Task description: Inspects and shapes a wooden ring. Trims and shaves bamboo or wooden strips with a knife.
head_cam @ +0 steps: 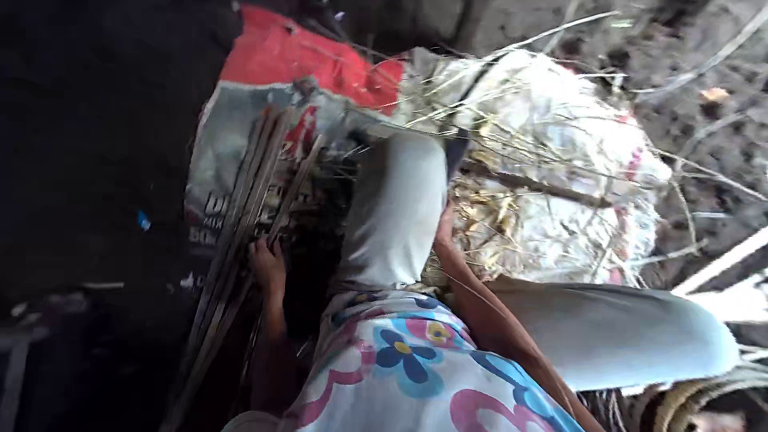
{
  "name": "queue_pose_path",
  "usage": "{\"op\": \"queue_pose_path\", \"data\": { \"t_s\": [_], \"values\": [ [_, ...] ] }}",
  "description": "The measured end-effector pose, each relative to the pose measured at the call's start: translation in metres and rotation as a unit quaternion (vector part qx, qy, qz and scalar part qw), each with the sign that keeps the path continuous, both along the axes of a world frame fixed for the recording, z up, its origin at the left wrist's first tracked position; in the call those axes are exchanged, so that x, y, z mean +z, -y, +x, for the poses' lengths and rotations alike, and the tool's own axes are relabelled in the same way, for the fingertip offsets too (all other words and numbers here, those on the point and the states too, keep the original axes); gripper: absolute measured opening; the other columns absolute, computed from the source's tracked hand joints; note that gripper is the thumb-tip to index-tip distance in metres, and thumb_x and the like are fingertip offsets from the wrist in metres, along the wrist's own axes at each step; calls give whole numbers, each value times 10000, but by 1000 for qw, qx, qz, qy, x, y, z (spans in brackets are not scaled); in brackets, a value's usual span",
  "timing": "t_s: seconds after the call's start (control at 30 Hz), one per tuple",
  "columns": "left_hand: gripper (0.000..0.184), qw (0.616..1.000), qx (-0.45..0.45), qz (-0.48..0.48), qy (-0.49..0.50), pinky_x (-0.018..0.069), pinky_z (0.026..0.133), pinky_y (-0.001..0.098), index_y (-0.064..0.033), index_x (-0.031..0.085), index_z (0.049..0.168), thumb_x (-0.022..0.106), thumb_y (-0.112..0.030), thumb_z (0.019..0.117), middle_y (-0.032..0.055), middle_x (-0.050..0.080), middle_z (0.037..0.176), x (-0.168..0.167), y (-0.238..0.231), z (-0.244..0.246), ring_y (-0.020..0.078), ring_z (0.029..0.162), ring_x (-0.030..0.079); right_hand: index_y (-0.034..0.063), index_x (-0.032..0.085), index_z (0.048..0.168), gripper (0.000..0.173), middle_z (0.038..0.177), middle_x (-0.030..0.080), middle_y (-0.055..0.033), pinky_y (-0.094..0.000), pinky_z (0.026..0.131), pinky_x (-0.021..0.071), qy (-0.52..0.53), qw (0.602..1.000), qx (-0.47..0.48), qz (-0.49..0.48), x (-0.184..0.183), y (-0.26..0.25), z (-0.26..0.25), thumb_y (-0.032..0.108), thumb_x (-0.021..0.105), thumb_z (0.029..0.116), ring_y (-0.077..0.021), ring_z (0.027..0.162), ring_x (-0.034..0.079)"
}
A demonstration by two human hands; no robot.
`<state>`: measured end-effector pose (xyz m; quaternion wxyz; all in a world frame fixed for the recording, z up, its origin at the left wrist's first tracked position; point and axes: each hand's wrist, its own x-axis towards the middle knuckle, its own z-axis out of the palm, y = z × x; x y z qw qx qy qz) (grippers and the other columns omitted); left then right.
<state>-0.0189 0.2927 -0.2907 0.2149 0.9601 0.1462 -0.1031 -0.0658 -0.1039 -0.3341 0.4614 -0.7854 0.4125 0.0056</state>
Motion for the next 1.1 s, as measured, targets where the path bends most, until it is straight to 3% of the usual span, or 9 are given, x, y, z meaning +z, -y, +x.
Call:
{"op": "queue_pose_path", "data": {
  "t_s": [0.13, 0.3, 0.43, 0.6, 0.73, 0.8, 0.87, 0.97, 1.1],
  "values": [
    [405, 995, 87, 51, -21, 465, 1050, 596, -5, 598, 1368, 545, -256, 1054, 292, 571, 1368, -8, -63, -34, 454, 1242, 583, -9, 185, 1604, 846, 1463, 515, -298, -529, 1139, 424, -20, 999, -1, -33, -2, 2, 9, 185, 692, 956, -398, 1347, 540],
    [486, 983, 81, 72, -148, 385, 1082, 670, -18, 553, 1424, 565, -335, 1056, 311, 517, 1430, -19, -91, -68, 506, 1321, 499, 23, 235, 1571, 927, 1392, 568, -256, -500, 1042, 506, 19, 998, -52, -4, 1, 6, 13, 119, 782, 829, -350, 1248, 605],
    [446, 990, 85, 45, -107, 383, 1055, 704, -39, 532, 1437, 565, -276, 1060, 315, 485, 1449, -22, -92, -84, 529, 1313, 483, 69, 70, 1617, 943, 1438, 506, -246, -444, 994, 532, 52, 990, -105, 76, 19, 5, 11, 81, 696, 911, -291, 1192, 618],
    [450, 996, 69, 50, -13, 452, 1061, 620, -48, 571, 1422, 561, -308, 1055, 277, 548, 1406, -36, -100, -105, 458, 1274, 560, 90, 15, 1639, 839, 1489, 493, -256, -467, 1057, 504, 22, 997, -15, 66, 93, -22, -2, 130, 588, 1027, -338, 1274, 587],
    [416, 995, 24, 89, -40, 431, 1091, 623, 4, 587, 1393, 520, -239, 1062, 306, 558, 1403, -23, -100, -108, 474, 1312, 537, 159, 169, 1647, 639, 1324, 620, -241, -501, 873, 579, 44, 994, -12, 100, 118, -27, -25, 219, 484, 1095, -361, 1047, 683],
    [478, 985, -28, 171, -15, 451, 1052, 641, -47, 603, 1384, 507, -372, 1047, 278, 563, 1399, -74, -151, -115, 463, 1287, 552, 141, 358, 1577, 490, 1017, 706, -198, -460, 660, 594, 101, 988, -22, 118, 88, -12, -29, 240, 428, 1102, -304, 748, 696],
    [524, 969, -67, 213, 104, 481, 985, 635, -66, 649, 1308, 526, -484, 1018, 256, 621, 1284, -129, -195, -124, 447, 1179, 607, 46, 476, 1491, 421, 948, 707, -139, -377, 655, 566, 108, 976, -45, 184, 83, 9, -19, 169, 359, 1106, -196, 694, 651],
    [445, 985, -18, 122, -118, 388, 1132, 598, 6, 586, 1391, 574, -279, 1048, 288, 532, 1441, -40, -146, -105, 455, 1363, 493, -31, 531, 1337, 335, 808, 651, -51, -297, 597, 546, 136, 958, -115, 225, 92, 22, -22, 115, 402, 1065, -103, 610, 597],
    [382, 986, -38, 135, -85, 420, 1109, 586, 2, 612, 1371, 448, -209, 1097, 272, 584, 1393, -15, -132, -99, 436, 1315, 550, 3, 469, 1406, 397, 829, 646, 7, -286, 607, 572, 204, 941, -147, 225, 95, 36, -25, 106, 422, 1025, -81, 622, 613]
  ]
}}
